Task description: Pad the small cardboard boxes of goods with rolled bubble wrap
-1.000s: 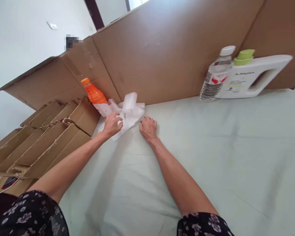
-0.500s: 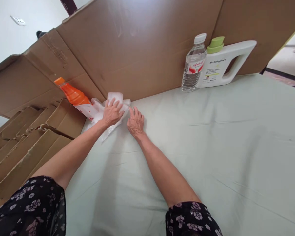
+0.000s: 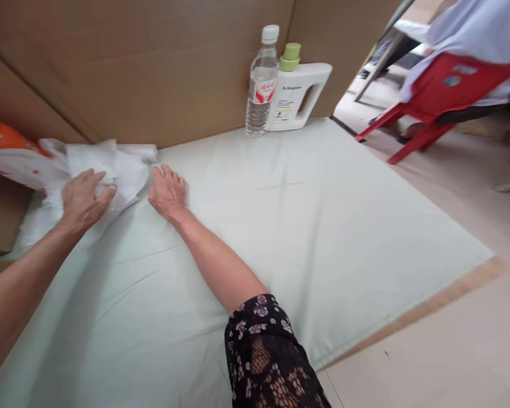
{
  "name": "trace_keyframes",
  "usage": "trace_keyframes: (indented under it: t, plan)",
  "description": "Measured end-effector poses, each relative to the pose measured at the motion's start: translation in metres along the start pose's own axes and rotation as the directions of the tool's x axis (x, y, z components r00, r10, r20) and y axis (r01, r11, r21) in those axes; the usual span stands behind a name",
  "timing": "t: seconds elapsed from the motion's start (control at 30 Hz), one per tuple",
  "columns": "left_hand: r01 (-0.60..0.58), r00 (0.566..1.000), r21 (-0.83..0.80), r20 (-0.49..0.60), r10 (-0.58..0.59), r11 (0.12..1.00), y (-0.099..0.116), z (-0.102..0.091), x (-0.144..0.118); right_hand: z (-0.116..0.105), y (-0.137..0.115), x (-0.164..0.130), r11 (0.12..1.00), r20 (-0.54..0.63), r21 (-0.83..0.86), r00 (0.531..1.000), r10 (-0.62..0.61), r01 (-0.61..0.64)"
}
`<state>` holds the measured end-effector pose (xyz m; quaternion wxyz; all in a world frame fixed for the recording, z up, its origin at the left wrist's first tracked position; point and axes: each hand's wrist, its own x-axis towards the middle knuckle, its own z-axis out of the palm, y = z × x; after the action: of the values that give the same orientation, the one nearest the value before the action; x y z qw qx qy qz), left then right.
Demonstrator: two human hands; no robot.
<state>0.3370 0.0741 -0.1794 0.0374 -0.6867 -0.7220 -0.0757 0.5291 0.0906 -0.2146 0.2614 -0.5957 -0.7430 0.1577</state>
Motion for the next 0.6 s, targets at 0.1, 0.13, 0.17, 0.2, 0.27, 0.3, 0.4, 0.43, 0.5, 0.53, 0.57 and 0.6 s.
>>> trace_keyframes:
  t: [0.1, 0.13, 0.17, 0.2, 0.27, 0.3, 0.4, 0.43, 0.5, 0.53, 0.57, 0.6]
  plan:
    - [-0.019, 1.000, -0.026, -0.004, 0.019, 0.999, -0.002, 0.007, -0.018, 0.002, 0.001, 0.000, 1.000, 0.006, -0.015, 1.000, 0.007, -0.007]
    - [-0.024, 0.999, -0.026, 0.030, 0.025, 0.999, -0.001, 0.009, -0.022, 0.002, 0.001, -0.001, 1.000, 0.010, -0.015, 1.000, 0.013, -0.012]
    - [-0.026, 0.997, -0.025, 0.066, 0.027, 0.999, -0.001, 0.010, -0.025, 0.002, 0.001, -0.001, 1.000, 0.015, -0.013, 1.000, 0.018, -0.018]
    - [-0.027, 0.995, -0.027, 0.091, 0.029, 0.999, 0.000, 0.010, -0.027, 0.002, 0.001, -0.001, 1.000, 0.020, -0.009, 1.000, 0.021, -0.021]
    - [-0.030, 0.996, -0.046, 0.086, 0.034, 0.999, 0.001, 0.010, -0.031, 0.001, 0.001, -0.002, 1.000, 0.030, -0.003, 0.999, 0.022, -0.022]
    - [-0.033, 0.997, -0.062, 0.063, 0.037, 0.998, 0.001, 0.010, -0.034, 0.000, 0.002, -0.002, 1.000, 0.033, -0.001, 0.999, 0.020, -0.020]
    - [-0.064, 0.997, -0.098, -0.059, 0.059, 0.993, -0.006, 0.014, -0.042, 0.001, 0.003, -0.001, 1.000, 0.039, 0.005, 0.999, 0.015, -0.015]
    - [-0.077, 0.994, -0.106, -0.079, 0.069, 0.991, -0.010, 0.017, -0.044, 0.001, 0.003, -0.001, 1.000, 0.041, 0.005, 0.999, 0.013, -0.013]
    - [-0.101, 0.993, -0.126, -0.068, 0.093, 0.987, -0.018, 0.023, -0.047, 0.001, 0.004, 0.000, 1.000, 0.043, 0.005, 0.999, 0.009, -0.009]
    - [-0.108, 0.994, -0.141, -0.049, 0.102, 0.984, -0.021, 0.026, -0.047, 0.001, 0.005, 0.000, 1.000, 0.046, 0.005, 0.999, 0.008, -0.009]
    - [-0.113, 0.993, -0.158, -0.038, 0.109, 0.981, -0.024, 0.027, -0.047, 0.001, 0.005, 0.000, 1.000, 0.047, 0.006, 0.999, 0.009, -0.010]
    - [-0.118, 0.993, -0.175, -0.049, 0.111, 0.978, -0.025, 0.028, -0.048, 0.001, 0.005, 0.000, 1.000, 0.049, 0.009, 0.999, 0.011, -0.011]
